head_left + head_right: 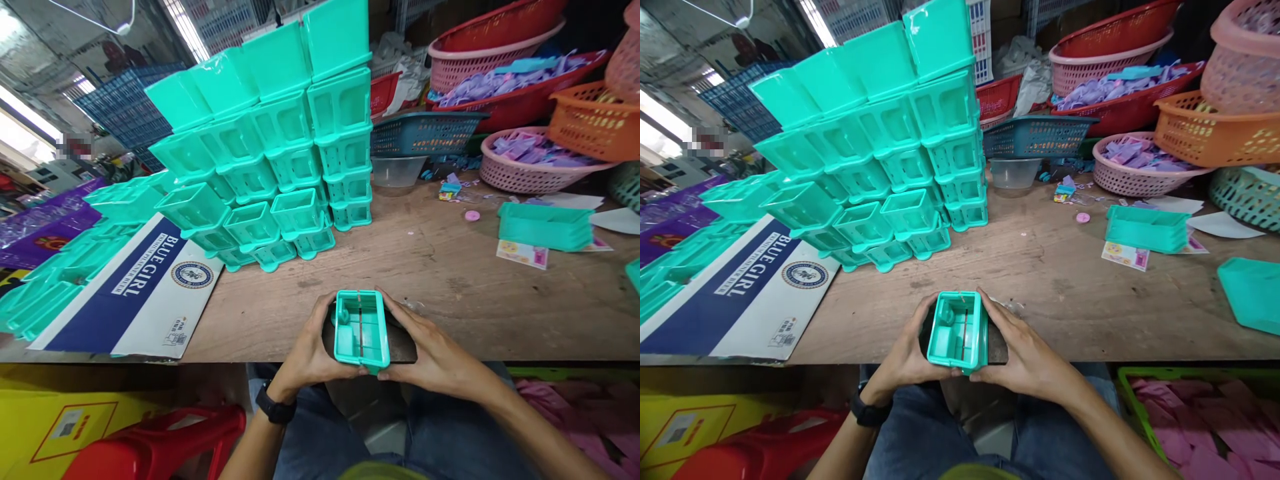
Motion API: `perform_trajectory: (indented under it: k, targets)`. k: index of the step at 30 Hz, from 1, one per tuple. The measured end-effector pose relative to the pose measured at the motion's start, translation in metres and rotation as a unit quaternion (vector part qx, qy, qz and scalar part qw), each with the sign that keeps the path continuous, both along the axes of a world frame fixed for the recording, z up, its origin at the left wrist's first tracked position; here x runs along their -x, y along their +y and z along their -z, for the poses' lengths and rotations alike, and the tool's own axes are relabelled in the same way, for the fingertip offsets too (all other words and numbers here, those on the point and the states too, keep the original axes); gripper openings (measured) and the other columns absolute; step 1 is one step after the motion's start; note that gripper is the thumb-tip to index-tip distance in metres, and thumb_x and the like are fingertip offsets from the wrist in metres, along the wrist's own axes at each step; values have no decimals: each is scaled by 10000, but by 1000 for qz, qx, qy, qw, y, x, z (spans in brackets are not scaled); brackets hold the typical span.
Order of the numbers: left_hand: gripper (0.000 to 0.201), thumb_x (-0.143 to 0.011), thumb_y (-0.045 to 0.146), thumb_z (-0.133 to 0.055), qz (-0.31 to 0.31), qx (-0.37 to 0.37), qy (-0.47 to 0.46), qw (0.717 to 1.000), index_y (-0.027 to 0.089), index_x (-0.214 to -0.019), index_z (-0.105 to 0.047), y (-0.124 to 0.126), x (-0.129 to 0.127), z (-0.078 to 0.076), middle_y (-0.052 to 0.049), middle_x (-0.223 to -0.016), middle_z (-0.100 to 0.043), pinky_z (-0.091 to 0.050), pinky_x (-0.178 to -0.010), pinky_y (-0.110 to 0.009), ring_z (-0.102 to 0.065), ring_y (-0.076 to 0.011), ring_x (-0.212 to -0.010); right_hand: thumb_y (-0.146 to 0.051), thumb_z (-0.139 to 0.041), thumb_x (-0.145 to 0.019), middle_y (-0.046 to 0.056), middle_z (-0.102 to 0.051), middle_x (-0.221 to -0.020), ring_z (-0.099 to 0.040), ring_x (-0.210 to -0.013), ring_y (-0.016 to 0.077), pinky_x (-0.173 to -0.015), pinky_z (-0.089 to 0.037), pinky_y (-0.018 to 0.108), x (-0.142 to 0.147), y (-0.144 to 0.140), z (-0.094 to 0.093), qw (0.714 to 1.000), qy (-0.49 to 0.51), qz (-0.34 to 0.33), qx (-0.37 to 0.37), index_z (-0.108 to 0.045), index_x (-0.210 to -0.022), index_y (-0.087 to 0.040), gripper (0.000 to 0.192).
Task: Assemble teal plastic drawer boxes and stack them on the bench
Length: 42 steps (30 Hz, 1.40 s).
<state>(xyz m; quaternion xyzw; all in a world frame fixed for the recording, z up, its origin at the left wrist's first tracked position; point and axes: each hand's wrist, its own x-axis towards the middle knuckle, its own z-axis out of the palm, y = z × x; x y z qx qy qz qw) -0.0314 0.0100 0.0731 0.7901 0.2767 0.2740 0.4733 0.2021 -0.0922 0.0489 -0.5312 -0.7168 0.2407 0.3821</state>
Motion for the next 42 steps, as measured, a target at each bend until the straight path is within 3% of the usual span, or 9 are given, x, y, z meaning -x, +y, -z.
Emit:
perform_trajectory:
  k: [14,32,42]
  targets:
    - [1104,-591,580,-982,1,-11,-3,1000,239,-1487,-435,0,1,-3,-141,-1475,-558,-434,-1180,-572,-535,-397,-1369,-380,-968,-712,155,-354,-1652,-465,-1447,348,-1136,-502,489,-4,3,0,999,-14,-13,-47,-38,-1682,-318,1346]
    - [1110,-630,573,-968,-3,-24,15,1000,254,-1522,-389,-3,5,-4,-148,-1522,-521,-404,-1208,-577,-496,-390,-1420,-297,-959,-708,125,-371,-1656,-449,-1467,313,-1169,-475,439,2,1,-2,998,-24,-7,-53,-34,-1683,-304,1344]
    - [1106,-626,573,-969,11,-16,18,1000,272,-1519,-390,1,7,-7,-134,-1515,-521,-421,-1197,-574,-503,-393,-1410,-328,-957,-703,131,-460,-1601,-550,-1382,342,-1097,-542,479,2,-1,-3,999,-28,16,-27,-51,-1679,-333,1331]
